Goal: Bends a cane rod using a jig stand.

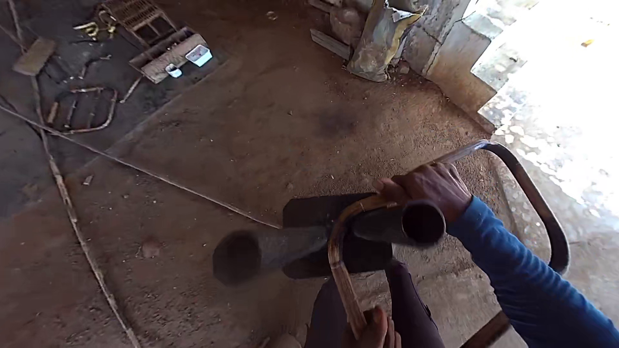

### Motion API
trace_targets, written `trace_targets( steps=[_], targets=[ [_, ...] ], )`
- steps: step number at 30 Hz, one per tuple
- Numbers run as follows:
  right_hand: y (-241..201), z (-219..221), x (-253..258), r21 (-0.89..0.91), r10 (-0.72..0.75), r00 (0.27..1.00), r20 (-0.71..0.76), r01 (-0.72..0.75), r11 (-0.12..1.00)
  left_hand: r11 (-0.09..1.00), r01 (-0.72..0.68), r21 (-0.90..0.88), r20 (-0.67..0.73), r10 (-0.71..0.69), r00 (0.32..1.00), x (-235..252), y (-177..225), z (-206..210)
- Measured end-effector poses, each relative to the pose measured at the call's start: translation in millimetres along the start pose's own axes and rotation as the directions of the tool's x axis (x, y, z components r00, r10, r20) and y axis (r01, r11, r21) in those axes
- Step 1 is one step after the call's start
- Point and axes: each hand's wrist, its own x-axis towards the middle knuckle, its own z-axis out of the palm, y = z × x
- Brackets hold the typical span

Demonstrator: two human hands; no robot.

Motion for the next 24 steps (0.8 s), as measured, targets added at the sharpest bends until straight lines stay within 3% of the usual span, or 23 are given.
trace_targets(
  steps=[4, 9, 15, 19, 21, 24],
  targets=[
    [-20, 8, -12, 0.009, 0.203, 0.967, -0.157, -0.204, 0.979, 1.000, 0.005, 0.022, 0.058, -0.006, 0.998, 6, 1, -7],
    [-43, 20, -32, 0.059, 0.429, 0.880, -0.203, -0.427, 0.902, 0.963, -0.088, 0.255, 0.040, 0.080, 0.996, 5, -1, -11],
    [-78, 39, -68, 0.154, 0.567, 0.768, -0.299, -0.547, 0.823, 0.928, -0.202, 0.313, 0.122, 0.172, 0.978, 7, -2, -18],
    [-97, 43, -83, 0.199, 0.637, 0.714, -0.290, -0.606, 0.770, 0.932, -0.195, 0.306, 0.145, 0.156, 0.977, 6, 0, -20],
    [-98, 42, -87, 0.219, 0.644, 0.730, -0.231, -0.606, 0.765, 0.933, -0.150, 0.328, 0.121, 0.116, 0.986, 1, 3, -20],
    [-73, 34, -81, 0.190, 0.518, 0.840, -0.165, -0.488, 0.852, 0.941, -0.041, 0.335, 0.056, 0.024, 0.998, -2, 9, -21]
  ],
)
